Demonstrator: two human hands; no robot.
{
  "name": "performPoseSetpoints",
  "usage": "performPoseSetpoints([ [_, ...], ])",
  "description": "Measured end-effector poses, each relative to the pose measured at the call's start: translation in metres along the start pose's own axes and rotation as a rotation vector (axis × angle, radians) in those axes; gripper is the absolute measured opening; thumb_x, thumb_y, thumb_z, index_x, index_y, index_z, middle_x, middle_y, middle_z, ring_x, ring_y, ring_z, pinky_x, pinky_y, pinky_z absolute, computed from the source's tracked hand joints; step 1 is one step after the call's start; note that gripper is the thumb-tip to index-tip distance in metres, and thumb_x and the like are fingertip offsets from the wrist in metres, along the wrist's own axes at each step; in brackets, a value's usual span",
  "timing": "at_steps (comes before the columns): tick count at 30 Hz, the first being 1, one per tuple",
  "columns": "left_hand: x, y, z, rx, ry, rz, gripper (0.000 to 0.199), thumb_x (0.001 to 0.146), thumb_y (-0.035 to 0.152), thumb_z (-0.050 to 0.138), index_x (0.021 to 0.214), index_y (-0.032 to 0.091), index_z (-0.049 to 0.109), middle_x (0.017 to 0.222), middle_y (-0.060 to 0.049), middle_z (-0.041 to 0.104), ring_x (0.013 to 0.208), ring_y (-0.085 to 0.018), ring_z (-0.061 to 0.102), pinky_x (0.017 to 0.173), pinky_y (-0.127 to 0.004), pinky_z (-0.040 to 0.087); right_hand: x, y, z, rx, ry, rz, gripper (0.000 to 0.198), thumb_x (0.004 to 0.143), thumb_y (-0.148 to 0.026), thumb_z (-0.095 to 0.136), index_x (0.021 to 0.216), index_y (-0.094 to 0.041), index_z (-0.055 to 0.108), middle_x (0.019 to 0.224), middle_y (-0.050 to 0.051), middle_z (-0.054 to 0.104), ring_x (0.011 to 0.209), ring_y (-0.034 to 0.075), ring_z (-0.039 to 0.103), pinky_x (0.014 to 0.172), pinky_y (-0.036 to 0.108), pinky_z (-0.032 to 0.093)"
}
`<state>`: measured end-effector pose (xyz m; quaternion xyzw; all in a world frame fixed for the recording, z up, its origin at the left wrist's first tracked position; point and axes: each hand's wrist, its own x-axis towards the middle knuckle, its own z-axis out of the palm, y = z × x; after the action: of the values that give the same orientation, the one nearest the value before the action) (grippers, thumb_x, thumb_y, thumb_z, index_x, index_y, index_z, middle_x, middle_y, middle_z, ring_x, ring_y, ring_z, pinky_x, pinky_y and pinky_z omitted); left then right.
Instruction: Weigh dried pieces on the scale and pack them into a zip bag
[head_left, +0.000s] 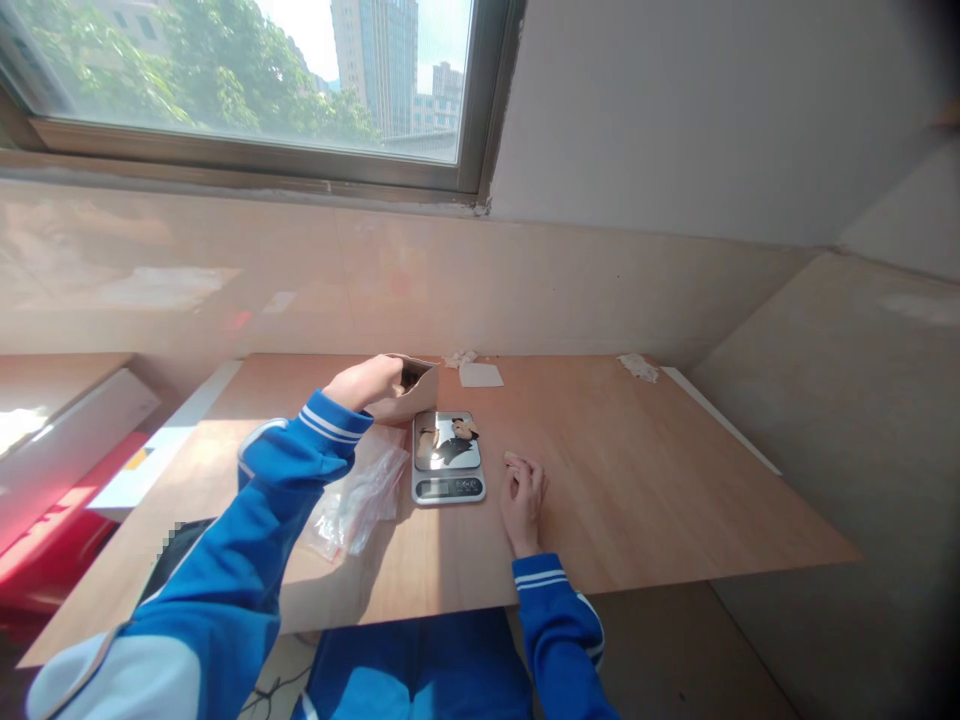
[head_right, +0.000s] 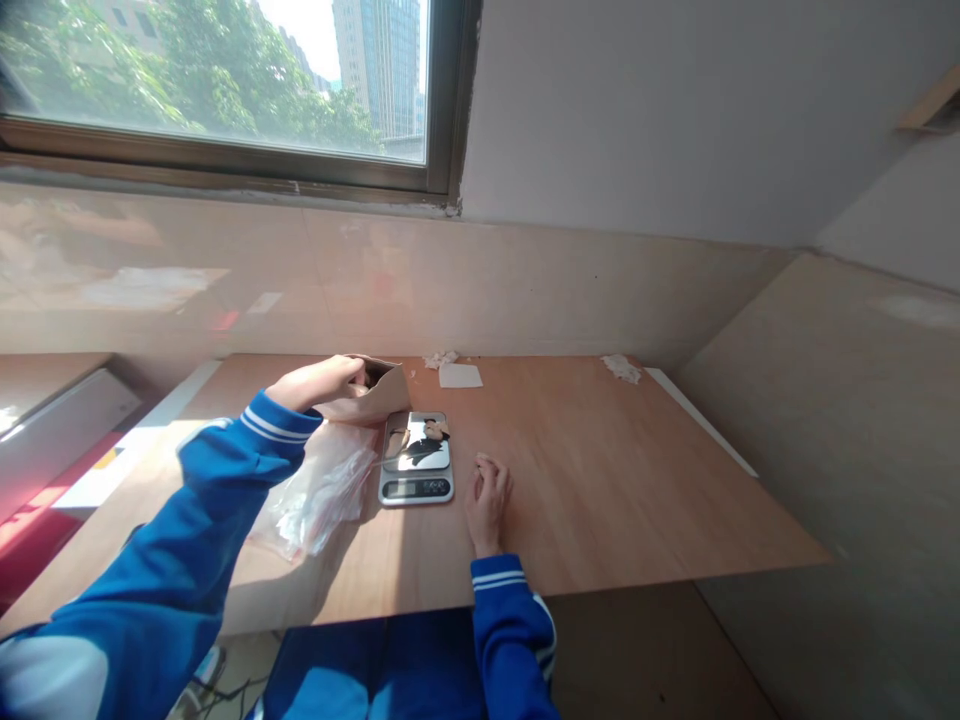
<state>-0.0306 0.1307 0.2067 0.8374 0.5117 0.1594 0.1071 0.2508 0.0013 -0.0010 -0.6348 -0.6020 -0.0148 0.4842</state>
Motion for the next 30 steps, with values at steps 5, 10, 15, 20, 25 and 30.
performPoseSetpoints([
  [5, -0.01, 0.019, -0.014, 0.079, 0.004, 0.003, 0.014, 0.076, 0.03, 0.058, 0.078, 0.019, 0.067, 0.074, -0.007, 0.07, 0.066, -0.021, 0.064, 0.061, -0.028, 0.046, 0.007, -0.049, 0.02, -0.025, -0.249, -0.205, 0.034, 0.096, -0.026, 0.039, 0.124, -0.023, 0.059, 0.132, 0.012, 0.055, 0.12, 0.027, 0.05, 0.101, 0.047, 0.038],
  [10, -0.024, 0.032, -0.023, 0.049, -0.01, -0.029, 0.015, 0.081, 0.028, 0.053, 0.072, 0.019, 0.06, 0.068, -0.005, 0.064, 0.061, -0.018, 0.06, 0.06, -0.029, 0.044, 0.013, -0.071, 0.041, -0.053, -0.345, -0.27, 0.035, 0.09, -0.028, 0.05, 0.124, -0.025, 0.059, 0.136, 0.01, 0.057, 0.119, 0.031, 0.051, 0.097, 0.048, 0.039],
  [15, -0.031, 0.023, -0.022, 0.001, 0.218, 0.018, 0.015, 0.085, 0.032, 0.053, 0.077, 0.02, 0.052, 0.073, -0.002, 0.058, 0.064, -0.015, 0.056, 0.061, -0.027, 0.045, 0.004, -0.057, 0.036, -0.048, -0.32, -0.219, 0.028, 0.088, -0.027, 0.054, 0.115, -0.024, 0.061, 0.125, 0.009, 0.063, 0.11, 0.03, 0.055, 0.092, 0.046, 0.041],
  [20, -0.032, 0.029, -0.02, -0.112, 0.512, 0.038, 0.016, 0.088, 0.035, 0.053, 0.088, 0.02, 0.049, 0.088, -0.004, 0.059, 0.074, -0.016, 0.06, 0.072, -0.03, 0.049, 0.002, -0.039, 0.023, 0.053, -0.254, -0.202, 0.024, 0.09, -0.019, 0.046, 0.107, -0.022, 0.063, 0.106, 0.009, 0.068, 0.1, 0.026, 0.059, 0.089, 0.042, 0.045],
  [25, -0.045, 0.056, 0.005, -0.259, 0.482, 0.132, 0.02, 0.09, 0.039, 0.054, 0.095, 0.02, 0.046, 0.093, -0.004, 0.063, 0.08, -0.015, 0.062, 0.074, -0.029, 0.051, 0.003, -0.011, 0.01, -0.003, -0.103, -0.171, 0.023, 0.09, -0.017, 0.045, 0.103, -0.021, 0.064, 0.102, 0.008, 0.068, 0.097, 0.025, 0.057, 0.089, 0.041, 0.043],
  [30, -0.057, 0.078, 0.067, -0.232, 0.231, 0.138, 0.02, 0.09, 0.04, 0.053, 0.093, 0.021, 0.048, 0.082, -0.003, 0.063, 0.069, -0.016, 0.061, 0.062, -0.028, 0.048, -0.001, 0.022, 0.003, -0.207, -0.006, -0.047, 0.028, 0.089, -0.018, 0.043, 0.101, -0.022, 0.067, 0.103, 0.01, 0.067, 0.092, 0.027, 0.052, 0.083, 0.042, 0.039],
])
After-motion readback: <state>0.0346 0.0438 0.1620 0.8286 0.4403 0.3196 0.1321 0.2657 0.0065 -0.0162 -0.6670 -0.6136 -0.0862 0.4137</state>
